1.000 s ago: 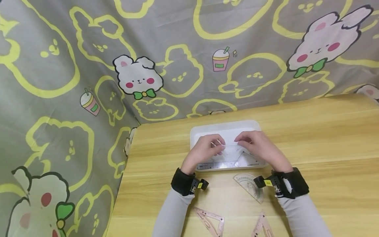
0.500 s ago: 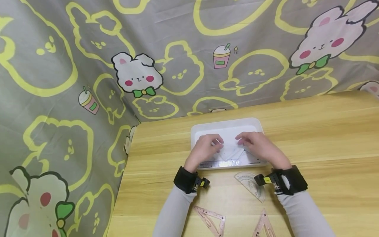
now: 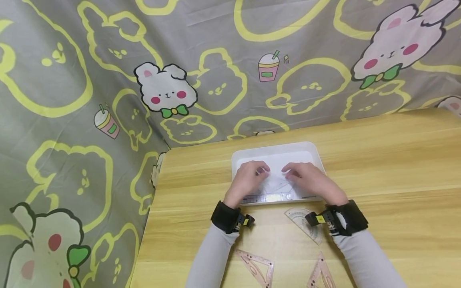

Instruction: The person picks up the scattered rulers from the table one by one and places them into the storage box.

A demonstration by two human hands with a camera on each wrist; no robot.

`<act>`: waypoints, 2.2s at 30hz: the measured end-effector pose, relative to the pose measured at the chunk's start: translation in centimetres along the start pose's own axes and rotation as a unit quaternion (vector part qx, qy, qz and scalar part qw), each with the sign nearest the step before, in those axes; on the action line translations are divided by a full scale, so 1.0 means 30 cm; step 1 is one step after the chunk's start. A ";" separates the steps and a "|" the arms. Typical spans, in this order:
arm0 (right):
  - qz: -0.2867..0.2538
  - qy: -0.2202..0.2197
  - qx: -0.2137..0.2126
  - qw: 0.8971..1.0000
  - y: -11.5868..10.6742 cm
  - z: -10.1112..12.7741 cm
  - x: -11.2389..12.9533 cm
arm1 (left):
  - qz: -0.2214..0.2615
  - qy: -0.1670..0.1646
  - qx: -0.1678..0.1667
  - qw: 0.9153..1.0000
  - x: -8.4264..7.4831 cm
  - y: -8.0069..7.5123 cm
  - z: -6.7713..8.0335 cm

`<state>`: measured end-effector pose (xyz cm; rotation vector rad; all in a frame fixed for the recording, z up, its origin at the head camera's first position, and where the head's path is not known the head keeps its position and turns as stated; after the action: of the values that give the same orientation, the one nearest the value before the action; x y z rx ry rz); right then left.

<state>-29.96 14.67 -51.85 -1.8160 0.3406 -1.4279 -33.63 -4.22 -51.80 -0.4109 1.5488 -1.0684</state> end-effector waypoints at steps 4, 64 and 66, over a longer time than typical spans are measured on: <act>0.002 0.002 0.017 1.000 0.018 -0.010 0.015 | -0.006 -0.011 -0.008 1.000 0.013 -0.005 -0.004; -0.040 0.060 -0.091 0.993 0.086 -0.054 0.045 | 0.004 0.009 -0.044 0.999 0.061 -0.046 -0.020; -0.031 0.054 -0.092 0.994 0.092 -0.056 0.047 | -0.033 0.023 -0.056 0.998 0.051 -0.035 -0.021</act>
<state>-30.34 11.28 -52.73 -1.9126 0.4889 -1.5867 -34.94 -5.67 -51.91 -0.5214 1.6520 -1.0511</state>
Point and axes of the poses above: each hand's wrist, its own z-axis away from the middle knuckle, its own y-axis out of the palm, x = y × z, the point moved 4 cm from there along -z, towards the middle knuckle, and after that the axes turned 6 degrees about -y, right-handed, at the moved point
